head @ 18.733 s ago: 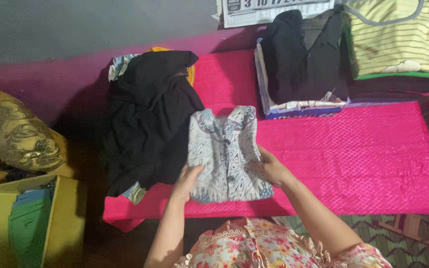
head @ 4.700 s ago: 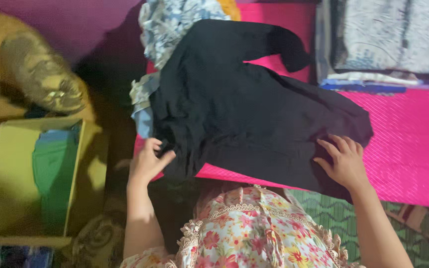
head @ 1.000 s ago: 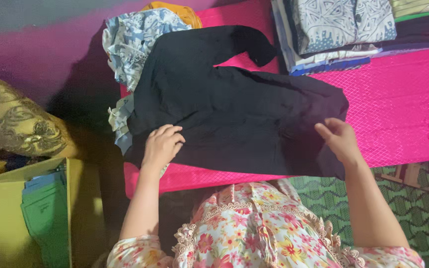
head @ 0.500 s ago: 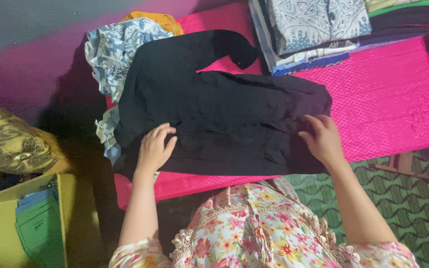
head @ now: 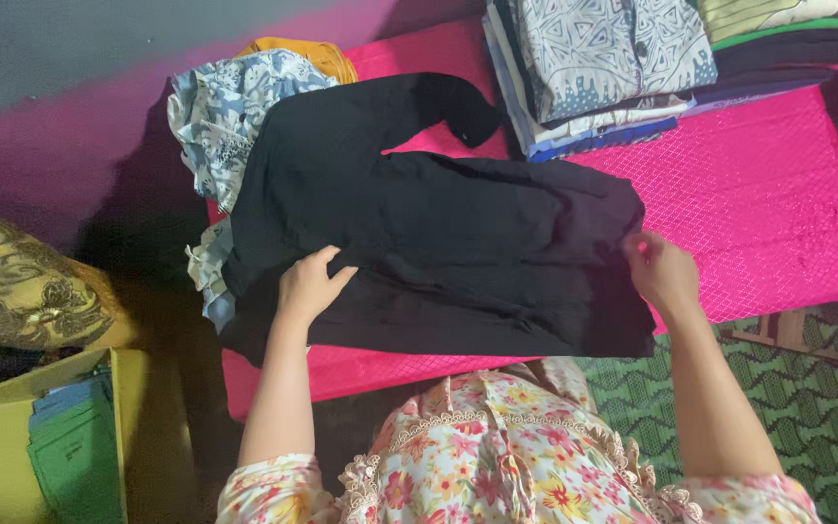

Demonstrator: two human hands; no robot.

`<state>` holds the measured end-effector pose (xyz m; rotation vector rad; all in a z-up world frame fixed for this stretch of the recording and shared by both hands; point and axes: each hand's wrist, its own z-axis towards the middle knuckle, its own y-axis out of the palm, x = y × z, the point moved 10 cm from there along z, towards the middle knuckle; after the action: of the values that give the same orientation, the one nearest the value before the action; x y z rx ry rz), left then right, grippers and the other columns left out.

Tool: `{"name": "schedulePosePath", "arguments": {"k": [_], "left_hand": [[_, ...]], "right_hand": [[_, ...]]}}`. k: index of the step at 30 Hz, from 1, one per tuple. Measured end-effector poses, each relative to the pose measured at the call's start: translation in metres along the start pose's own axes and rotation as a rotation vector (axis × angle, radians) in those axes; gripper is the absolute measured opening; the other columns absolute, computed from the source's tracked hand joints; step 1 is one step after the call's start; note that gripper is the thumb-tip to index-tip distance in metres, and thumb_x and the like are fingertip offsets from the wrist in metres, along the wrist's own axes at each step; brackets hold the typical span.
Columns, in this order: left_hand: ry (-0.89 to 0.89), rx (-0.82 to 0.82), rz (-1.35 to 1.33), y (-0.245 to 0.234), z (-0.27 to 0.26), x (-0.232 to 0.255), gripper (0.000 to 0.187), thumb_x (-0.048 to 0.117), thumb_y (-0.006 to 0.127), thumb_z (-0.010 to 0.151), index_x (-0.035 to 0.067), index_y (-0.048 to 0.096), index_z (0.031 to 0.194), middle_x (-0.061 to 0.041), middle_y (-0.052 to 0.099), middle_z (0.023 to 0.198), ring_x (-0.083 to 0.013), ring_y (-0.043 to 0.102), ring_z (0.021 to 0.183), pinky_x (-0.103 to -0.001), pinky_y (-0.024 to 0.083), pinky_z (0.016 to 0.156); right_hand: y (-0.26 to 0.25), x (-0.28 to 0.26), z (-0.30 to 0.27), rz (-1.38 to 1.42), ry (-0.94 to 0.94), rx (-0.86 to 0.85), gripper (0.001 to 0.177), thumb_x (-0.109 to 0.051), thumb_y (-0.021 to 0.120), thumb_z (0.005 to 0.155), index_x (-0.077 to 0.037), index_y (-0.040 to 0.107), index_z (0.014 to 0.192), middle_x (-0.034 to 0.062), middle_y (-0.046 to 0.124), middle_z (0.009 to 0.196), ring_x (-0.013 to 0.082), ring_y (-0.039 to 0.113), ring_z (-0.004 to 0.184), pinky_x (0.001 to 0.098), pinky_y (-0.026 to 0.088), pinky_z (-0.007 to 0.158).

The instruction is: The person folds several garments on a pink-covered table. They smooth and fold a patterned shirt, then a black long-sleeved shirt, and finally a light blue patterned shirt, stacking each folded item on the table.

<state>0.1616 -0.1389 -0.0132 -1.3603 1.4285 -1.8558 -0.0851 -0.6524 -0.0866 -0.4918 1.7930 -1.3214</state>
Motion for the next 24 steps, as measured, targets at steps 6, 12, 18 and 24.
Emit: {"name": "schedulePosePath", "arguments": {"k": [6,12,18,24], "left_hand": [[0.143,0.182,0.072,-0.023,0.041,0.029,0.030,0.028,0.075,0.089,0.016,0.071,0.116,-0.005,0.073,0.114,-0.0314,0.067,0.108,-0.046,0.054,0.088],[0.185,0.520,0.136,-0.076,0.124,0.014,0.043,0.023,0.074,0.095,0.012,0.061,0.135,-0.013,0.059,0.139,-0.0356,0.055,0.129,-0.050,0.045,0.105],[-0.206,0.291,0.244,-0.079,0.195,-0.039,0.081,0.041,0.084,0.078,0.005,0.051,0.142,-0.026,0.063,0.127,-0.0438,0.060,0.117,-0.053,0.049,0.094],[-0.052,0.201,0.102,-0.075,0.212,-0.040,0.045,0.039,0.077,0.093,0.008,0.071,0.125,-0.022,0.073,0.115,-0.0397,0.069,0.108,-0.049,0.052,0.091]], "right_hand": [[-0.021,-0.095,0.038,-0.002,-0.384,0.302,0.043,-0.031,0.077,0.085,-0.010,0.072,0.123,0.0171,0.070,0.117,0.0426,0.062,0.108,0.0496,0.051,0.091],[-0.005,-0.118,0.083,-0.206,-0.419,0.426,0.028,-0.020,0.077,0.082,-0.017,0.078,0.111,0.0079,0.075,0.118,0.0392,0.065,0.110,0.0503,0.051,0.090],[-0.044,-0.057,0.111,0.268,-0.281,0.478,0.013,-0.015,0.067,0.099,-0.010,0.074,0.109,0.0167,0.073,0.103,0.0386,0.070,0.094,0.0482,0.055,0.082],[-0.060,-0.061,0.115,-0.110,-0.244,0.443,0.011,-0.019,0.079,0.099,-0.011,0.080,0.107,0.0162,0.074,0.092,0.0388,0.069,0.087,0.0468,0.053,0.079]]}}
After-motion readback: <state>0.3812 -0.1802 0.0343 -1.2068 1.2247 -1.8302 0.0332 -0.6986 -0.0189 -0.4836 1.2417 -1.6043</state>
